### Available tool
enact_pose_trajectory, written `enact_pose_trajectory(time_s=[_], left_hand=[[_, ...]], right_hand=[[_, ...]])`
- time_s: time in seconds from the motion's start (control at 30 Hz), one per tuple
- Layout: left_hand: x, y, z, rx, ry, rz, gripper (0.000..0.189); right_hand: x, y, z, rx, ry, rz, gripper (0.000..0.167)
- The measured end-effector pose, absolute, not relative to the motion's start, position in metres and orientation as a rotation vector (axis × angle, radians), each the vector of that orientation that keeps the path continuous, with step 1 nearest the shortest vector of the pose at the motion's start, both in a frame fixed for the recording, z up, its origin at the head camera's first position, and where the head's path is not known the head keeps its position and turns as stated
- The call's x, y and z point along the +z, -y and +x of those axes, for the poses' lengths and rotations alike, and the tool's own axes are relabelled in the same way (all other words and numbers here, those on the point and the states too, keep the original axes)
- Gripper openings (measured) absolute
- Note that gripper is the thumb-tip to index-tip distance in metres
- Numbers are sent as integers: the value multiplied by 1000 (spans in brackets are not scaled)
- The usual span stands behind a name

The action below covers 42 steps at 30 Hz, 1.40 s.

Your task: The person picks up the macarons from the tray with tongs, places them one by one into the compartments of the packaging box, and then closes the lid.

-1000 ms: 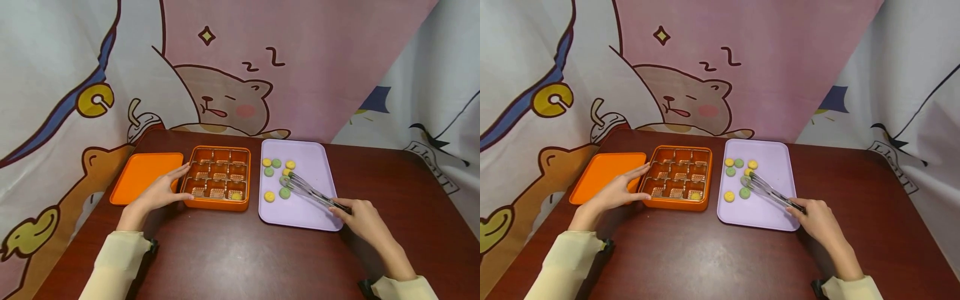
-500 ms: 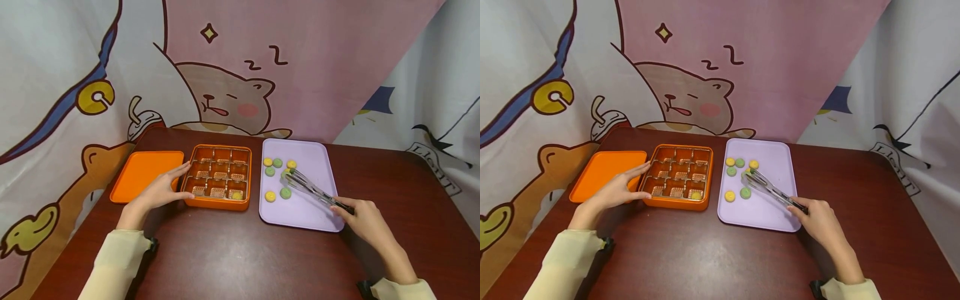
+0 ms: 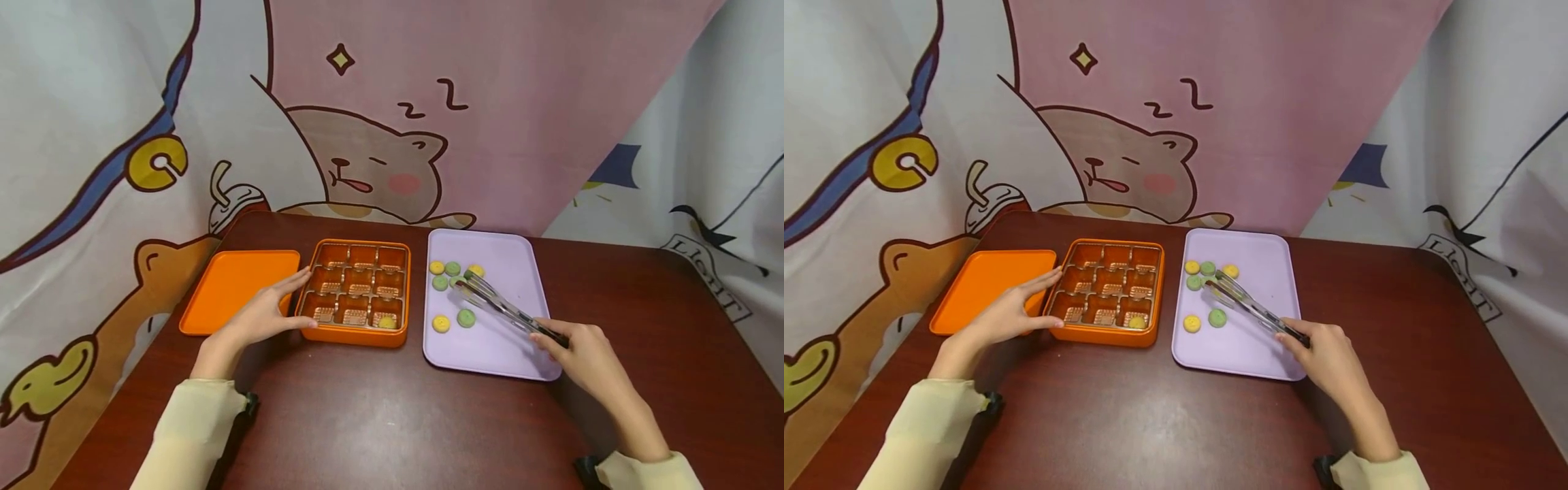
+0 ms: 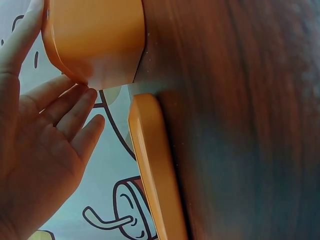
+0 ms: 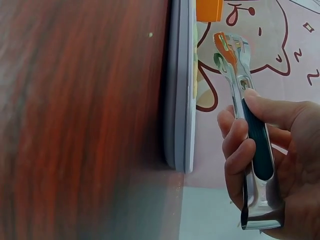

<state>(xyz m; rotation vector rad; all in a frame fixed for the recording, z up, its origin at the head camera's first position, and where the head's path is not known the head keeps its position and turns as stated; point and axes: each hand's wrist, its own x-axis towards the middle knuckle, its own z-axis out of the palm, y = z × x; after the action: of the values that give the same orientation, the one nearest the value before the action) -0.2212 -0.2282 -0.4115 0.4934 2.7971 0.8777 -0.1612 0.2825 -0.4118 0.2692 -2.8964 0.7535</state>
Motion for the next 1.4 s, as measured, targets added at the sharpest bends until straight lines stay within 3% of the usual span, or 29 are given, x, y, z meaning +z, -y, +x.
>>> enact_pose_trajectory(time_s=[1.4], left_hand=[[-410, 227, -221, 858, -2803, 485, 100]], right_hand=[[-405, -242, -181, 859, 2841, 347, 32]])
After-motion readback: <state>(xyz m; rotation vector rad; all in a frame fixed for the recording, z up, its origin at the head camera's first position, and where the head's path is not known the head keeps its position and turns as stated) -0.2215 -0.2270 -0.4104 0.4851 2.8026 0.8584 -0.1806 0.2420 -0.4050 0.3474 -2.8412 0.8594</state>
